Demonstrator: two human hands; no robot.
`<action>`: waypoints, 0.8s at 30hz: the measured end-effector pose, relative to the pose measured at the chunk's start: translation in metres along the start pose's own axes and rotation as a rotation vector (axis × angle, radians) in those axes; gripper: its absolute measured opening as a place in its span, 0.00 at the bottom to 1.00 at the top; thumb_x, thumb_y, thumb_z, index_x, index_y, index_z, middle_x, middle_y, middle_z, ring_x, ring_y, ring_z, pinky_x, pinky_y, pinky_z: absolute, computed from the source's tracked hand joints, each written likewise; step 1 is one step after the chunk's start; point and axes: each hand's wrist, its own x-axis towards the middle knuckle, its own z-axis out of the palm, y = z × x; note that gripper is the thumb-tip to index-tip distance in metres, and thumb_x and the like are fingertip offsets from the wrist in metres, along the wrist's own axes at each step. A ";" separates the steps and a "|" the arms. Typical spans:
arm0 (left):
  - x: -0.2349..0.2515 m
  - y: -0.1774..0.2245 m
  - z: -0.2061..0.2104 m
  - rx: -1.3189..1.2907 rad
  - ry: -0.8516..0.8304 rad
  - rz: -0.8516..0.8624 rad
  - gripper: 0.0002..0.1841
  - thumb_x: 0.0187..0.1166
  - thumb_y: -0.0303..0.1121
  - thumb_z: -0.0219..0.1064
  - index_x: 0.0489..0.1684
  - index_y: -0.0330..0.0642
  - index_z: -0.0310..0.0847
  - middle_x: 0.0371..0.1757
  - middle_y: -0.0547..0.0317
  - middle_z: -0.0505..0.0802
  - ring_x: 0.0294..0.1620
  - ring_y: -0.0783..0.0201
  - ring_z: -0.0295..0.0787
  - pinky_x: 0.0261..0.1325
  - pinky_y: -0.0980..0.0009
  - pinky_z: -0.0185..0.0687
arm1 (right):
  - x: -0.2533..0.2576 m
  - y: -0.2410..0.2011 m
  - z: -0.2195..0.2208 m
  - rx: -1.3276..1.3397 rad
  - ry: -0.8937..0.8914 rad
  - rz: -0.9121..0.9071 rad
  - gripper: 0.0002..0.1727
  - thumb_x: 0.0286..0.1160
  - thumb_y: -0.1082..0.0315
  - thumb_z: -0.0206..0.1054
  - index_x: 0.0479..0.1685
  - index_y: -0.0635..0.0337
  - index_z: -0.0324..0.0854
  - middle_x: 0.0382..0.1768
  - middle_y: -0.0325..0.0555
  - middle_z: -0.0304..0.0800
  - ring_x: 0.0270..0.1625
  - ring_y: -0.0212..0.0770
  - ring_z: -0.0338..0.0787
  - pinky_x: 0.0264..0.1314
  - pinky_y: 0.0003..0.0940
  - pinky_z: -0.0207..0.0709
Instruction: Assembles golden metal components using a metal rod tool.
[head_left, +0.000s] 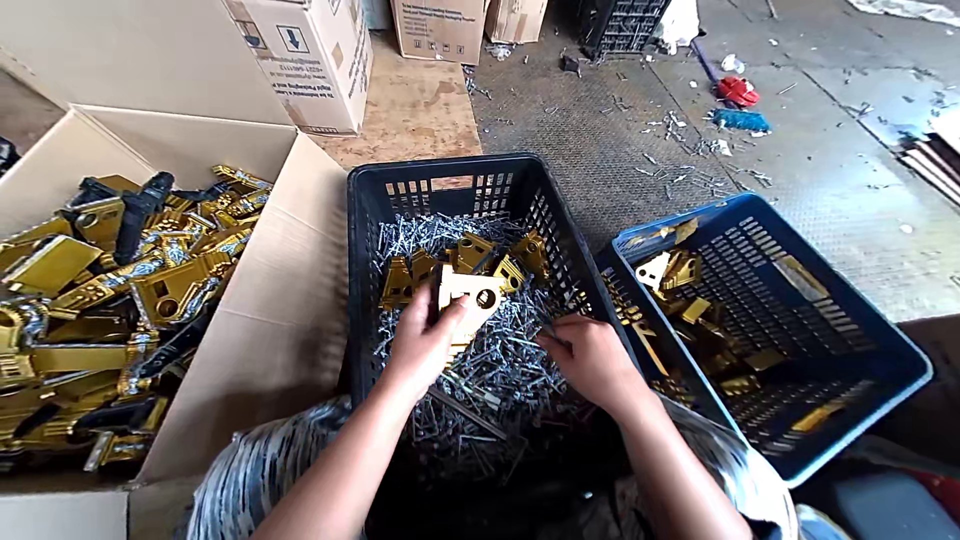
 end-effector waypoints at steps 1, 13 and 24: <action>0.001 0.000 -0.001 0.072 0.011 0.028 0.25 0.86 0.34 0.64 0.82 0.46 0.68 0.59 0.54 0.92 0.54 0.63 0.93 0.59 0.62 0.90 | -0.001 -0.001 -0.003 -0.011 0.035 0.001 0.15 0.82 0.62 0.67 0.33 0.63 0.93 0.35 0.51 0.94 0.40 0.50 0.93 0.47 0.56 0.85; -0.009 0.003 0.005 -0.048 -0.290 -0.110 0.19 0.87 0.32 0.60 0.74 0.39 0.75 0.60 0.51 0.90 0.58 0.61 0.90 0.62 0.62 0.89 | 0.006 -0.006 0.005 0.255 0.347 -0.395 0.20 0.89 0.59 0.53 0.44 0.59 0.90 0.26 0.35 0.88 0.25 0.25 0.80 0.28 0.26 0.75; -0.003 -0.003 0.007 0.253 0.002 0.074 0.22 0.86 0.51 0.59 0.62 0.44 0.83 0.48 0.60 0.92 0.51 0.69 0.89 0.57 0.61 0.85 | 0.001 -0.016 0.016 0.184 0.281 -0.374 0.21 0.88 0.55 0.53 0.53 0.63 0.84 0.24 0.39 0.82 0.24 0.34 0.80 0.27 0.33 0.78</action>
